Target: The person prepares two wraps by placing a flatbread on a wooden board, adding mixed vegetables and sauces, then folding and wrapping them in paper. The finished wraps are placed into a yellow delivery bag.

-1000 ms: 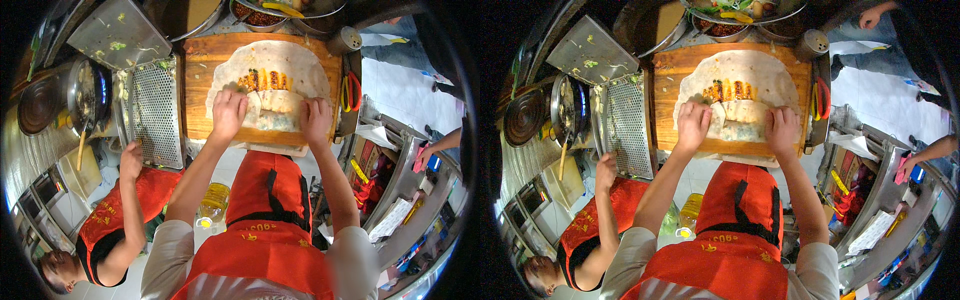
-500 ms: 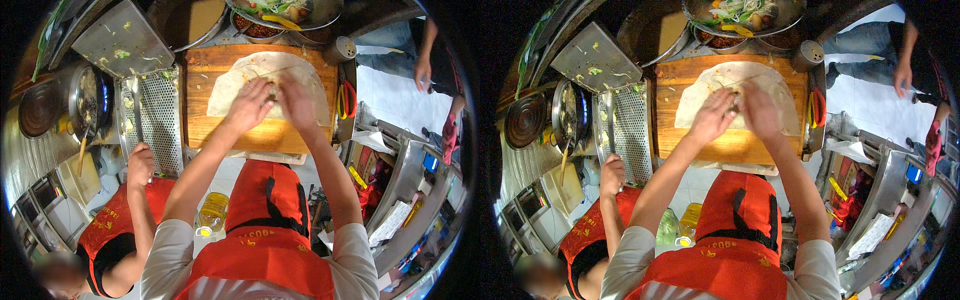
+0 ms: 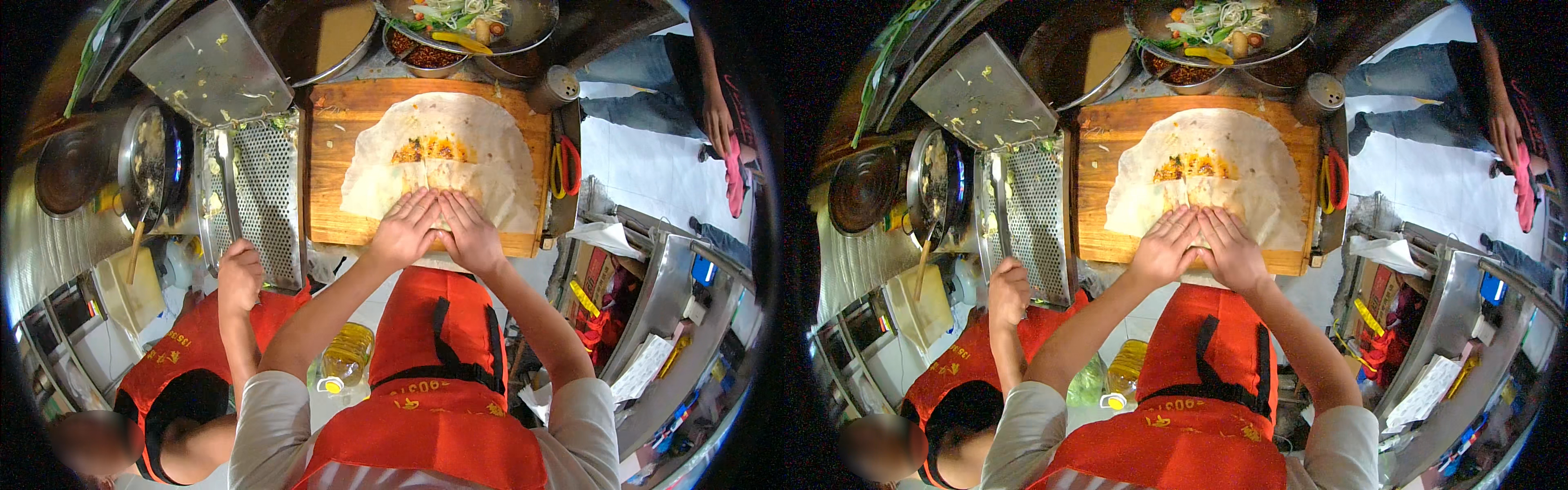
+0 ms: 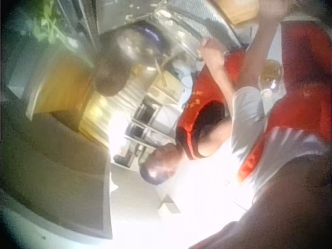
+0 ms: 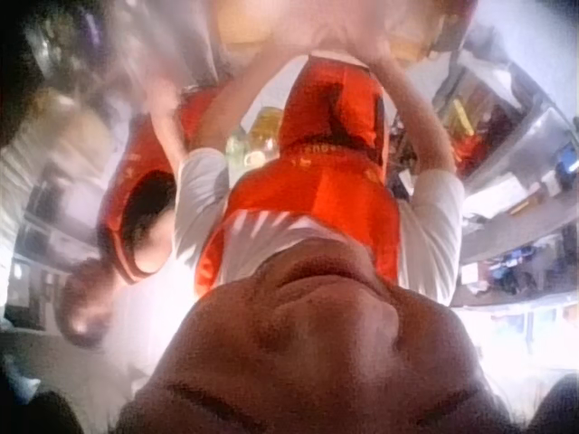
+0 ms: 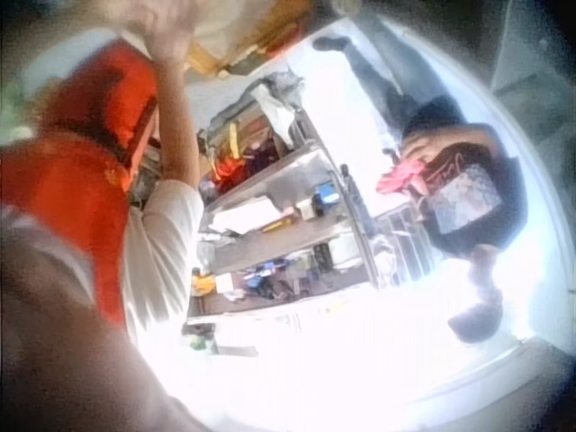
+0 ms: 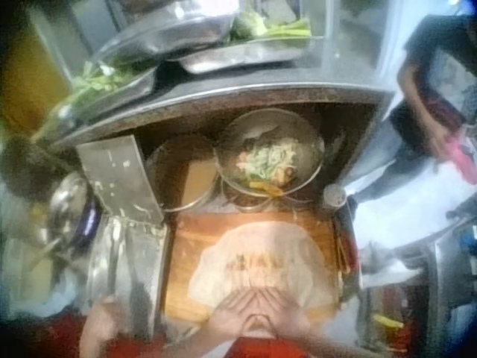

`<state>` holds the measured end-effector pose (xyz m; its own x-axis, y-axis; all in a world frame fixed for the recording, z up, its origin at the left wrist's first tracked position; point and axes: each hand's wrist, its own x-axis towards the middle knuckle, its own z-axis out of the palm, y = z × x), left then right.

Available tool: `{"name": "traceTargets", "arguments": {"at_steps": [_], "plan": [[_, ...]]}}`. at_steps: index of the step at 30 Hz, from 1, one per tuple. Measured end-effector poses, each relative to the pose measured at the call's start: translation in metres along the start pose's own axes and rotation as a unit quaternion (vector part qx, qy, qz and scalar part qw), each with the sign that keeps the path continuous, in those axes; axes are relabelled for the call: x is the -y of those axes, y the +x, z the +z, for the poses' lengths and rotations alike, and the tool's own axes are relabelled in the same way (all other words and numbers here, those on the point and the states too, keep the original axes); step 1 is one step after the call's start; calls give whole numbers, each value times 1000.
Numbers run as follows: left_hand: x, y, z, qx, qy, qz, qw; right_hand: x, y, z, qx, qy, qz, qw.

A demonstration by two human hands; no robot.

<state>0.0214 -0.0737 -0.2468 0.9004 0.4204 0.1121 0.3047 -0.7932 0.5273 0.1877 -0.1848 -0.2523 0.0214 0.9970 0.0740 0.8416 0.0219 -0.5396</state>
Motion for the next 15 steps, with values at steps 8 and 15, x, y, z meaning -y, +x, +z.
{"name": "traceTargets", "arguments": {"at_steps": [8,15], "plan": [[-10,-17,9,-31,19,-3,999,5,-14,4,-44,-9,-11,999],[4,-12,12,-54,5,44,998,-16,-27,13,-77,-17,-46,996]]}}
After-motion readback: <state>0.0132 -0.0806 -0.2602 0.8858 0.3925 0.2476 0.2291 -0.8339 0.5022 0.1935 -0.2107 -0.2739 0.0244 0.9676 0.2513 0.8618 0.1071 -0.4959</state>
